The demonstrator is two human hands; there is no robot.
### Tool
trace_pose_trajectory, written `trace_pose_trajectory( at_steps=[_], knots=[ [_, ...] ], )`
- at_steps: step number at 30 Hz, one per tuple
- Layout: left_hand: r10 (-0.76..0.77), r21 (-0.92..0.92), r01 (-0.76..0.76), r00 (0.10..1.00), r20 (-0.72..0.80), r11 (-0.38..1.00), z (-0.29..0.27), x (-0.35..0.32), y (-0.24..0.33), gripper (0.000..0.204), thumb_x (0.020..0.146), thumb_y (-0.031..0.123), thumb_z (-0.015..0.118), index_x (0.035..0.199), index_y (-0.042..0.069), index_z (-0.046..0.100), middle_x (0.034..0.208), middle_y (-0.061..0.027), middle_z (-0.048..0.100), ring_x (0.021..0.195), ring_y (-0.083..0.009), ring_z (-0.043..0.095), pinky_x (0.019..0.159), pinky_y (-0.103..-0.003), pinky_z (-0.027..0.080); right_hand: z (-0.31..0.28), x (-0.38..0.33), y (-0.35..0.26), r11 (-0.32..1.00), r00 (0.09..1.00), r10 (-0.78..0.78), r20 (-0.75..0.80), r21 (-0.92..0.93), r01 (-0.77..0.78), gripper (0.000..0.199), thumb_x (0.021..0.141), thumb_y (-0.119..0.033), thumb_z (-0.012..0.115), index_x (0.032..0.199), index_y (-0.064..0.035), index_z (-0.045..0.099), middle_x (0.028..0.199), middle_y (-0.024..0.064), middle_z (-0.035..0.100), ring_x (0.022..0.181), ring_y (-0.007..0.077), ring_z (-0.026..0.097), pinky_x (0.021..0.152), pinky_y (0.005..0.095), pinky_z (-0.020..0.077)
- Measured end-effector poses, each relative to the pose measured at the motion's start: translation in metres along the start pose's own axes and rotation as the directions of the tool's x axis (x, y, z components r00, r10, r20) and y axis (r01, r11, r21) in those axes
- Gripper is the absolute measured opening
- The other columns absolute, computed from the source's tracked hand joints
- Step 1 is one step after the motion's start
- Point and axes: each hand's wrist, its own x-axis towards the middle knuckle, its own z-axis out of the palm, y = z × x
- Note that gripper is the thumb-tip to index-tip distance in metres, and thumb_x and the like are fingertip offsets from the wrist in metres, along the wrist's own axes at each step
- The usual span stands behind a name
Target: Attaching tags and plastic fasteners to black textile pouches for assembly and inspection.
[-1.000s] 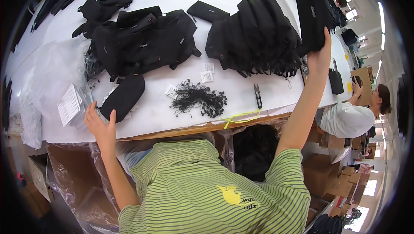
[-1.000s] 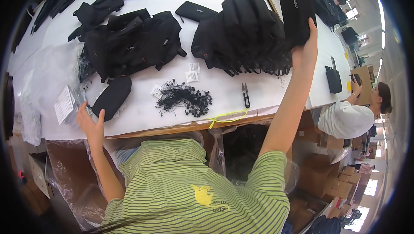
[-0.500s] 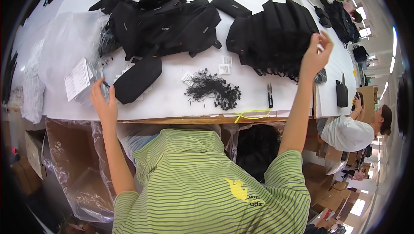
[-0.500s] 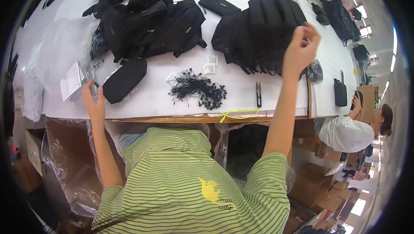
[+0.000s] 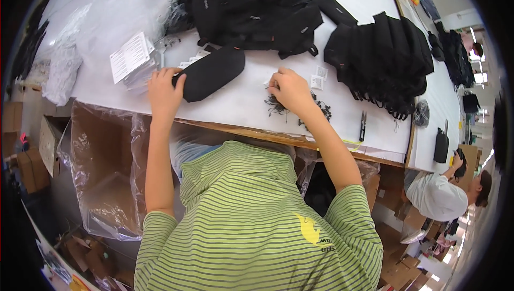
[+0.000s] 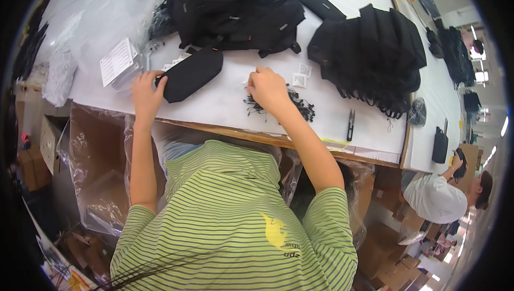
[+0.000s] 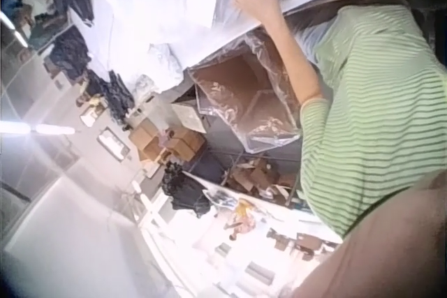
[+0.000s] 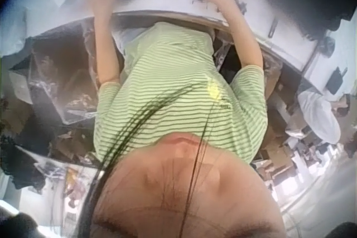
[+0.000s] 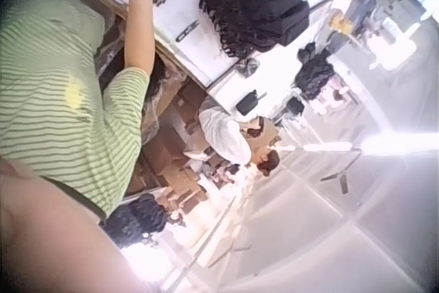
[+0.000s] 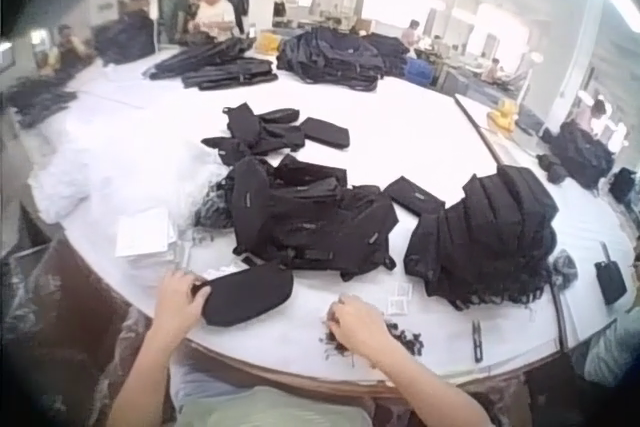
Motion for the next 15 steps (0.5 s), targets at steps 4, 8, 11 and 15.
trace_pose_trajectory(
  at_steps=[4, 8, 11, 15],
  knots=[
    [0.043, -0.176, -0.060, 0.994, -0.097, 0.983, -0.002, -0.007, 0.008, 0.012, 0.079, 0.016, 0.066, 0.085, 0.006, 0.064, 0.086, -0.0087, 0.061, 0.085, -0.0280, 0.054, 0.078, -0.037, 0.040, -0.026, 0.003, -0.007, 0.994, 0.996, 0.055, -0.074, 0.101, -0.047, 0.011, 0.075, -0.017, 0.069, 0.073, -0.0078, 0.064, 0.079, 0.0065, 0.058, 0.072, 0.0261, 0.059, 0.064, 0.0368, 0.0469],
    [-0.025, -0.516, 0.055, 0.998, 0.066, 0.855, -0.015, -0.012, 0.031, 0.013, 0.081, 0.015, 0.065, 0.080, 0.002, 0.063, 0.080, -0.0087, 0.060, 0.078, -0.0227, 0.056, 0.070, -0.030, 0.043, -0.074, 0.002, -0.018, 0.965, 0.982, 0.124, -0.143, 0.248, -0.086, 0.011, 0.075, -0.016, 0.069, 0.074, -0.0060, 0.065, 0.076, 0.0055, 0.060, 0.060, 0.0212, 0.056, 0.058, 0.0321, 0.0436],
    [-0.090, -0.667, 0.334, 0.924, 0.372, 0.666, -0.009, -0.008, 0.028, 0.021, 0.083, 0.018, 0.064, 0.096, 0.002, 0.065, 0.088, -0.0100, 0.060, 0.087, -0.0244, 0.057, 0.076, -0.034, 0.044, -0.107, -0.002, -0.018, 0.943, 0.902, 0.121, -0.415, 0.333, 0.027, 0.007, 0.076, -0.009, 0.069, 0.077, -0.0042, 0.065, 0.071, 0.0008, 0.058, 0.055, 0.0093, 0.045, 0.051, 0.0235, 0.0353],
    [-0.055, -0.098, 0.053, 0.998, -0.024, 0.994, 0.022, -0.012, 0.000, 0.040, 0.081, 0.024, 0.067, 0.112, 0.001, 0.059, 0.103, -0.0141, 0.057, 0.096, -0.0287, 0.054, 0.082, -0.037, 0.044, -0.132, -0.008, -0.023, 0.944, 0.808, 0.170, -0.564, 0.329, 0.031, 0.005, 0.078, -0.005, 0.069, 0.077, -0.0043, 0.064, 0.068, -0.0035, 0.055, 0.054, 0.0027, 0.040, 0.049, 0.0195, 0.0301]
  ],
)
